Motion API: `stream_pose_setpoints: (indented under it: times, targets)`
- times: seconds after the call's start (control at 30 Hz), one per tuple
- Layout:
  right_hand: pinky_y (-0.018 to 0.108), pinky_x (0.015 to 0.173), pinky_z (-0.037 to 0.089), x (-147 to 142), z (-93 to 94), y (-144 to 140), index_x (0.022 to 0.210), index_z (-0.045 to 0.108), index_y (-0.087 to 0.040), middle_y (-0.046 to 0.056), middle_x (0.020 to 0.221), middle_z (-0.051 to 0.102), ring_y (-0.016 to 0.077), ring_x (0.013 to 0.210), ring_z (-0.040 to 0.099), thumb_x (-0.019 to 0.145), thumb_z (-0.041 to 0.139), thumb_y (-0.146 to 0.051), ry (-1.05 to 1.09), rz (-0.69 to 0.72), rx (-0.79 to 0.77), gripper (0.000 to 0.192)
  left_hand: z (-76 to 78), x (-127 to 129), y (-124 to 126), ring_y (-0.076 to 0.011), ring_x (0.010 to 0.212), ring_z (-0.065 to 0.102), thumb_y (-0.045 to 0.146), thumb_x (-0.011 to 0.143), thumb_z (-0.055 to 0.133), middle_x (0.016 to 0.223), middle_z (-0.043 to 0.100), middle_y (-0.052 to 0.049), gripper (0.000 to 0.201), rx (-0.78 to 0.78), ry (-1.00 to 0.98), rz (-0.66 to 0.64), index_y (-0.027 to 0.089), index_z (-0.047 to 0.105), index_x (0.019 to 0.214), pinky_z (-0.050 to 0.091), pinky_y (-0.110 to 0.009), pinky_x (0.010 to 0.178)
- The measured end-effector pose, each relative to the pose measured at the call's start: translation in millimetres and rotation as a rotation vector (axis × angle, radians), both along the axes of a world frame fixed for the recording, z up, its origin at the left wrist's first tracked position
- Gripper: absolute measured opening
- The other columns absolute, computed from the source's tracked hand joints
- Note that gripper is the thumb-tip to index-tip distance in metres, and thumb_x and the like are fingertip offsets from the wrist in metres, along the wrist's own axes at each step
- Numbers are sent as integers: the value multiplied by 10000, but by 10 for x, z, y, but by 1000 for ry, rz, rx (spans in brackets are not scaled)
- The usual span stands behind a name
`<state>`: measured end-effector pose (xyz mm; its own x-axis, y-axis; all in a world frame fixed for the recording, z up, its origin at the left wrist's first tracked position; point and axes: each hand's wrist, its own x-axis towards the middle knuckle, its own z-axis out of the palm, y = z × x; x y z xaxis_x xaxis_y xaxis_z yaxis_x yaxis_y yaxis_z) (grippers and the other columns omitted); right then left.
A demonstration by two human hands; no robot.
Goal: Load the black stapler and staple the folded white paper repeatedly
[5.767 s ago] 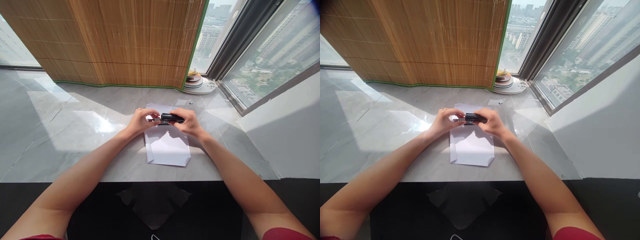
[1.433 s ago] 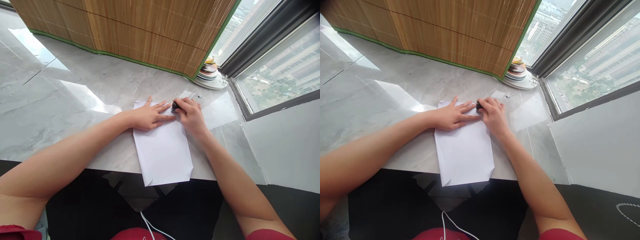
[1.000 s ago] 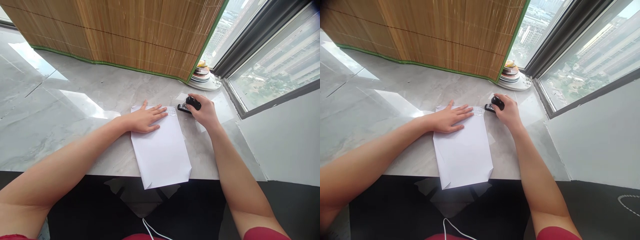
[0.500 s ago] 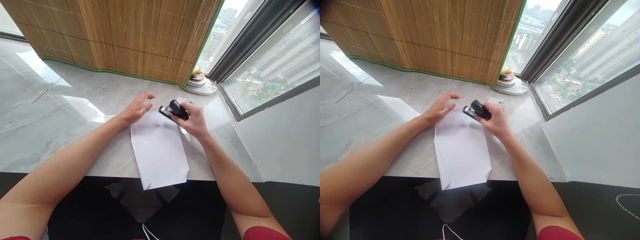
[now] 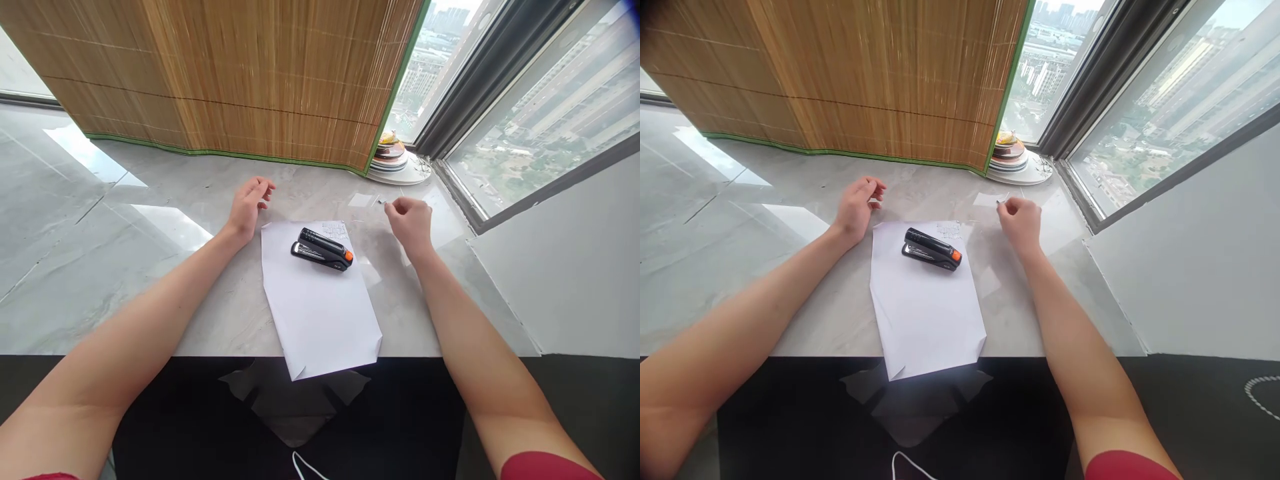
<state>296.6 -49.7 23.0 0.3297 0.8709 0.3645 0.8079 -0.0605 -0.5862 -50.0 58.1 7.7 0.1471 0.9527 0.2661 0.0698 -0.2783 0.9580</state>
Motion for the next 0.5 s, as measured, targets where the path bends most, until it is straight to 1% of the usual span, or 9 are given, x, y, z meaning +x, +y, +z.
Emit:
stream_pose_setpoints:
  times: [0.03, 0.07, 0.1, 0.13, 0.2, 0.3, 0.43, 0.5]
  targets:
    - [402, 702, 472, 126, -48, 45, 663, 584, -244, 51, 643, 613, 231, 666, 578, 955, 592, -359, 25, -114, -59, 314, -2, -12, 20, -203, 860, 631, 605, 930, 603, 922, 644, -67, 352, -28, -38, 9, 260, 607, 864, 497, -315, 671]
    - [405, 709, 468, 216, -96, 80, 639, 577, -247, 52, 632, 614, 238, 677, 582, 916, 617, -323, 47, -198, -109, 290, -2, -23, 37, -203, 844, 628, 631, 919, 604, 901, 634, -67, 375, -51, -64, 15, 262, 590, 857, 492, -319, 656]
    - [406, 718, 464, 270, -138, 107, 628, 580, -248, 57, 641, 629, 246, 700, 592, 883, 634, -295, 62, -247, -151, 265, -2, -35, 52, -204, 828, 625, 653, 911, 602, 879, 623, -65, 394, -68, -80, 20, 264, 576, 852, 487, -323, 646]
    - [407, 727, 461, 293, -171, 125, 628, 591, -249, 65, 666, 654, 257, 731, 604, 860, 640, -275, 55, -260, -182, 239, -2, -46, 64, -204, 816, 622, 669, 905, 599, 858, 613, -62, 409, -80, -90, 23, 266, 565, 846, 484, -328, 638]
    - [409, 741, 453, 278, -203, 145, 634, 610, -250, 81, 727, 697, 275, 791, 617, 833, 649, -255, 11, -260, -209, 203, -4, -65, 83, -207, 797, 619, 672, 905, 598, 826, 600, -59, 414, -94, -107, 25, 267, 553, 838, 481, -336, 631]
    - [403, 733, 436, 230, -202, 156, 638, 617, -252, 86, 766, 720, 284, 824, 616, 827, 653, -254, -20, -246, -230, 193, -12, -77, 94, -206, 788, 614, 620, 912, 629, 815, 601, -61, 370, -113, -154, 27, 263, 571, 837, 483, -335, 626]
    - [391, 740, 435, 222, -177, 170, 618, 600, -247, 71, 706, 684, 270, 792, 597, 830, 652, -235, -8, -208, -231, 218, -6, -57, 75, -180, 761, 603, 530, 897, 706, 825, 608, -55, 311, -169, -270, 39, 244, 618, 813, 479, -300, 608]
    - [392, 767, 447, 168, -134, 154, 609, 575, -246, 56, 655, 638, 251, 744, 572, 853, 657, -247, -6, -165, -157, 257, 3, -40, 64, -162, 735, 591, 488, 881, 751, 829, 608, -51, 298, -196, -338, 45, 229, 635, 789, 473, -282, 593]
